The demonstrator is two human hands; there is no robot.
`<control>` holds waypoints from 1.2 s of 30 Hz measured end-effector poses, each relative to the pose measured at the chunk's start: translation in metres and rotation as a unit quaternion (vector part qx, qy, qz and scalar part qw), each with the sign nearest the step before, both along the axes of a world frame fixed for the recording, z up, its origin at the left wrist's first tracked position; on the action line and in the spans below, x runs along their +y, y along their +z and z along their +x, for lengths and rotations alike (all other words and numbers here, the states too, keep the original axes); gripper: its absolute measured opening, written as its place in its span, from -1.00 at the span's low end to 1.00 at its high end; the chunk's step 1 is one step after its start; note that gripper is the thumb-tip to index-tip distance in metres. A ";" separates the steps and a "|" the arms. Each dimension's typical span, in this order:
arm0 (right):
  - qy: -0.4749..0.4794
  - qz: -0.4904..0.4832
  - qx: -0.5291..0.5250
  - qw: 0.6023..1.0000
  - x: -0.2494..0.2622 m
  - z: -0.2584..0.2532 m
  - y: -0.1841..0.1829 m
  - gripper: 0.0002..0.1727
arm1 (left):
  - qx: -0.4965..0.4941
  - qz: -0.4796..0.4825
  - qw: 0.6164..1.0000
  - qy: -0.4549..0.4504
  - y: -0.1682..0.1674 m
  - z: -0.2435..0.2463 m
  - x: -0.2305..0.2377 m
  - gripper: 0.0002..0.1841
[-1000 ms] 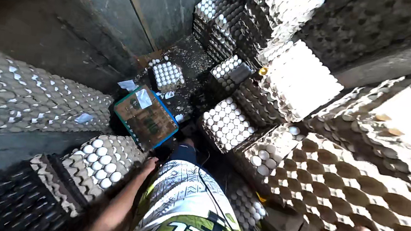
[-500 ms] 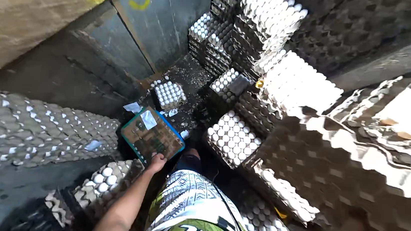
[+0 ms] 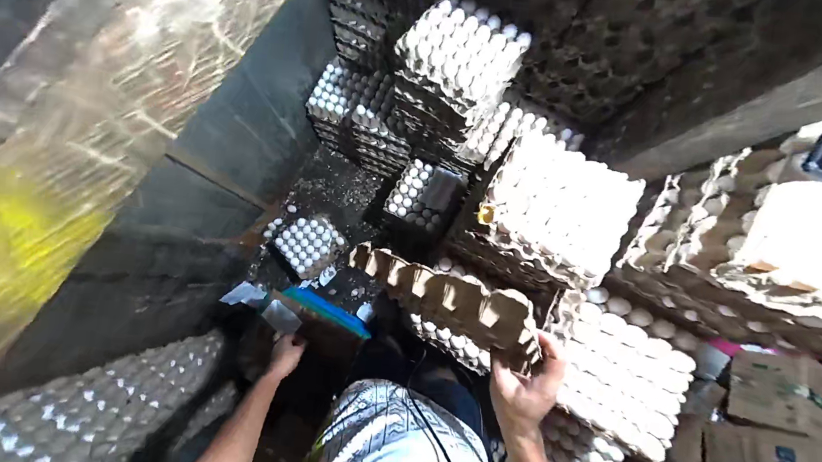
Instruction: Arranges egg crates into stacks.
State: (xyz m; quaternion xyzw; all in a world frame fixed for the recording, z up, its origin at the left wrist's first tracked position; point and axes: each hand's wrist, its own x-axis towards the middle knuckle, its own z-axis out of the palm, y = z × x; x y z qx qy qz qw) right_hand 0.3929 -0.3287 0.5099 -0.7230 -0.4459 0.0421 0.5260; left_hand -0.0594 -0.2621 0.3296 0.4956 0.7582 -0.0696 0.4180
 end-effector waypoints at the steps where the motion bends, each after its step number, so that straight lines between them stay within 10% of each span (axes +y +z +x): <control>1: -0.018 -0.021 0.012 1.000 -0.003 0.000 -0.005 -0.30 | 0.003 0.010 1.000 0.009 -0.004 -0.011 0.004 -0.67; 12: -0.180 -0.156 -0.023 0.971 -0.059 0.024 -0.067 -0.30 | -0.011 -0.027 1.000 -0.010 -0.003 -0.014 -0.060 -0.66; 26: -0.239 0.099 0.007 0.966 -0.117 0.056 -0.003 -0.24 | 0.033 -0.029 0.997 -0.056 0.012 -0.071 -0.104 -0.69; 36: -0.350 -0.205 0.099 0.909 -0.226 0.193 0.044 -0.25 | 0.025 -0.035 0.991 -0.128 0.014 -0.045 -0.012 -0.66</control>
